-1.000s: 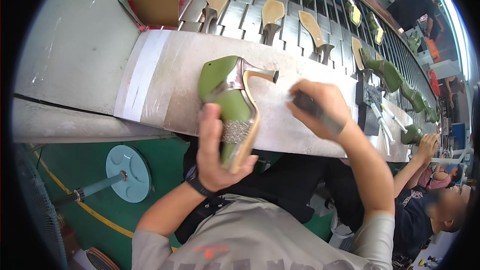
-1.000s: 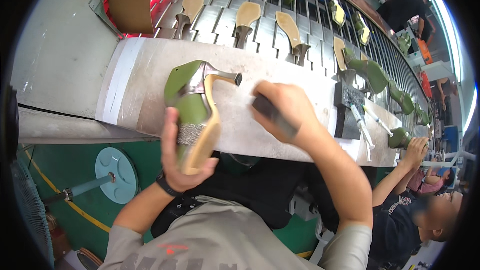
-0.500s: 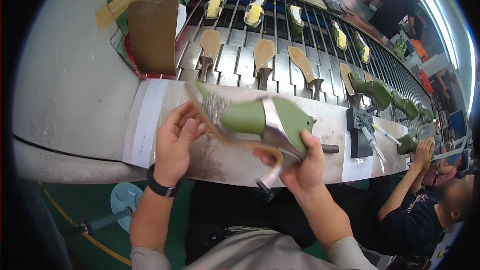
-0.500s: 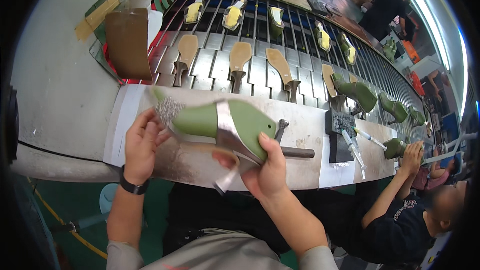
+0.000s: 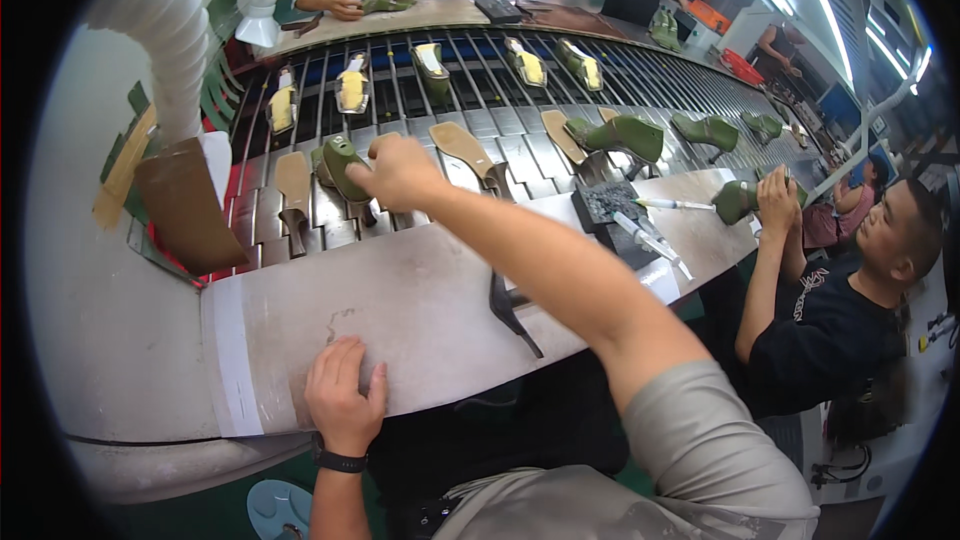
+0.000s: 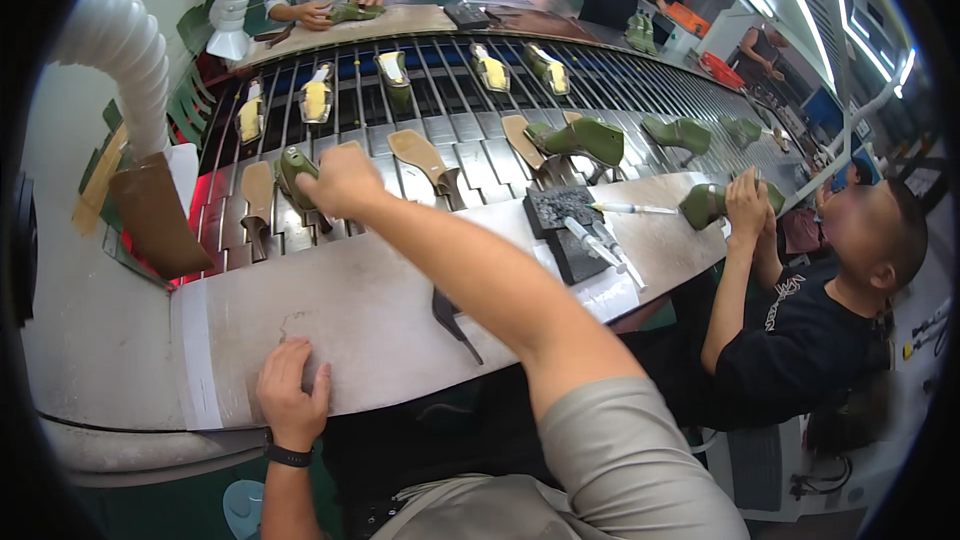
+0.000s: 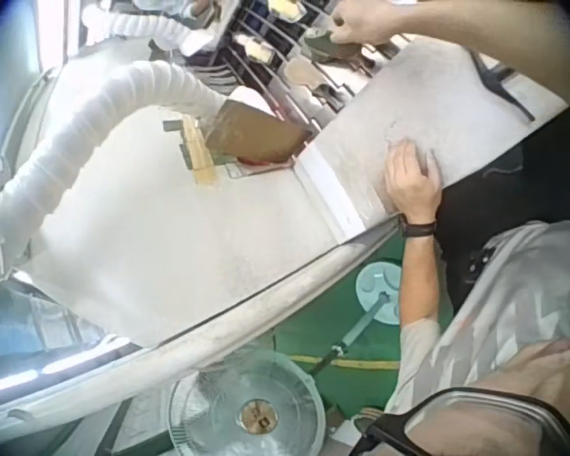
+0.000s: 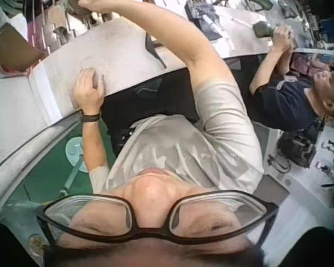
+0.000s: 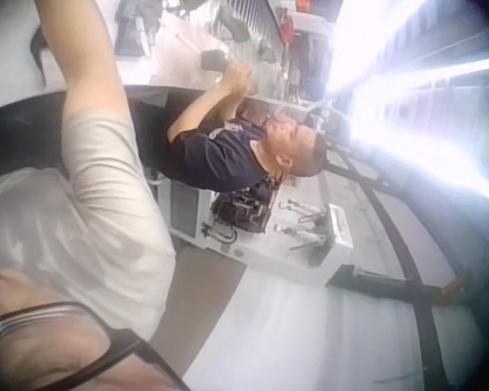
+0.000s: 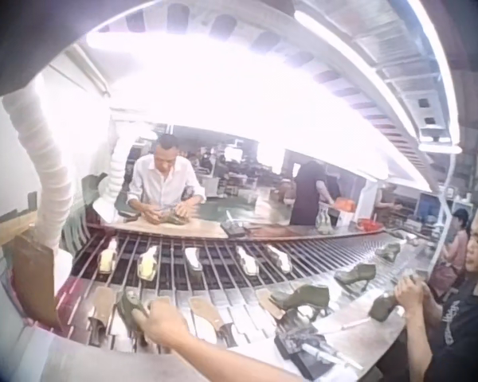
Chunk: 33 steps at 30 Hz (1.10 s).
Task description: The person assembles high-heeled shoes by taking shoe uppers and soles from a conveyor, aligning and pressing the soles and heels onto the shoe uppers by hand, hammering the edges with a hammer, and placing the assembled shoes back onto the conveyor.
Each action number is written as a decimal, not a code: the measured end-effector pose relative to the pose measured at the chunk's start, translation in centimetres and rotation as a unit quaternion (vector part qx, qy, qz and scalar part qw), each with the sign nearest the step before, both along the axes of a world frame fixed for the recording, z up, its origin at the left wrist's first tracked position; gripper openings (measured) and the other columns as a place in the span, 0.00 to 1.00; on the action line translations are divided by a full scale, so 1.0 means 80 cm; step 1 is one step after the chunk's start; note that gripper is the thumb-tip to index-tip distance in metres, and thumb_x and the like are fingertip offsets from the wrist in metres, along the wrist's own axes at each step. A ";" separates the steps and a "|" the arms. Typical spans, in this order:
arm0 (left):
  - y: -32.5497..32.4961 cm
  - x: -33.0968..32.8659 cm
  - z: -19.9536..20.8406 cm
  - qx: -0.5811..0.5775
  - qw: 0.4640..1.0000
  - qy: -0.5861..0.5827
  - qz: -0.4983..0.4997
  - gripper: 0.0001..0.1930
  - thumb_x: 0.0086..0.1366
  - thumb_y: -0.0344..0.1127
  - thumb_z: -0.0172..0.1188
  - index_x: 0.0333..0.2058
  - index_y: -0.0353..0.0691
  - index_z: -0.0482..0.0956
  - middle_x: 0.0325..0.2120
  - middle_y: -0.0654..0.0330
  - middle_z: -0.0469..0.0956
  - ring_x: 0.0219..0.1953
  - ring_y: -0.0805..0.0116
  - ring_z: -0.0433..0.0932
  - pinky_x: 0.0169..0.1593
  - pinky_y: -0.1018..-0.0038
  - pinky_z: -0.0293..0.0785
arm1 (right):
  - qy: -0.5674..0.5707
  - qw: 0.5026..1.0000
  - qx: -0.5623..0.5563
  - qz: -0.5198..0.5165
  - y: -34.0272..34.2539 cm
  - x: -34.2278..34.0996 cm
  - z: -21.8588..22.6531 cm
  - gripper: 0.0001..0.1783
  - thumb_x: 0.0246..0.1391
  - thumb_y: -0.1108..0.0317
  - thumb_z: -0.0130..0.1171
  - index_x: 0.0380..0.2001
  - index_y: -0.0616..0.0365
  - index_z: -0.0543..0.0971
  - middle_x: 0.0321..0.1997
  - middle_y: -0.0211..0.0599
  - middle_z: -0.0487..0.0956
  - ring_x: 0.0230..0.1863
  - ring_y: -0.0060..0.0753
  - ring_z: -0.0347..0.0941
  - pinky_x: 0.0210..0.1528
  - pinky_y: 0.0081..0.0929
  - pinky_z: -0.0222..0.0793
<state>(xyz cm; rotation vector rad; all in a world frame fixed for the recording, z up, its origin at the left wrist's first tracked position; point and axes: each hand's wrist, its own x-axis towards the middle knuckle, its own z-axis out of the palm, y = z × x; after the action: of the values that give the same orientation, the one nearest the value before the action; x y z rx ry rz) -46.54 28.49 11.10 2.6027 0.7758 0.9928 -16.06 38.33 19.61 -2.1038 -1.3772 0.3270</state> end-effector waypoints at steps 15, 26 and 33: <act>0.053 0.065 0.024 -0.216 0.972 0.079 -0.044 0.19 0.56 0.34 0.68 0.44 0.28 0.82 0.57 0.36 0.80 0.60 0.32 0.76 0.64 0.44 0.73 | -0.108 0.814 -0.528 -0.214 -0.225 0.644 0.023 0.51 0.49 0.52 0.79 0.73 0.63 0.71 0.51 0.59 0.87 0.47 0.48 0.87 0.48 0.45 0.84; 0.073 0.143 -0.001 -0.096 0.974 0.206 -0.017 0.24 0.66 0.41 0.60 0.53 0.27 0.76 0.65 0.30 0.73 0.67 0.26 0.71 0.68 0.36 0.63 | -0.117 0.897 -0.194 -0.379 -0.282 0.724 -0.104 0.22 0.55 0.64 0.64 0.49 0.71 0.83 0.43 0.70 0.85 0.48 0.72 0.83 0.56 0.54 0.77; 0.064 0.137 -0.006 -0.082 0.969 0.232 0.020 0.24 0.69 0.45 0.55 0.53 0.29 0.74 0.63 0.30 0.74 0.65 0.26 0.72 0.67 0.35 0.66 | 0.141 0.937 0.031 -0.318 -0.167 0.831 -0.038 0.14 0.52 0.76 0.55 0.39 0.69 0.85 0.29 0.39 0.84 0.30 0.31 0.80 0.36 0.30 0.75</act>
<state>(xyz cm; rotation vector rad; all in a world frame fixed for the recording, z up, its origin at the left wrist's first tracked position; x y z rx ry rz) -35.59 33.64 10.59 2.7063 0.9689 0.3030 50.41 24.96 16.60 -2.2098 -0.4921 0.2913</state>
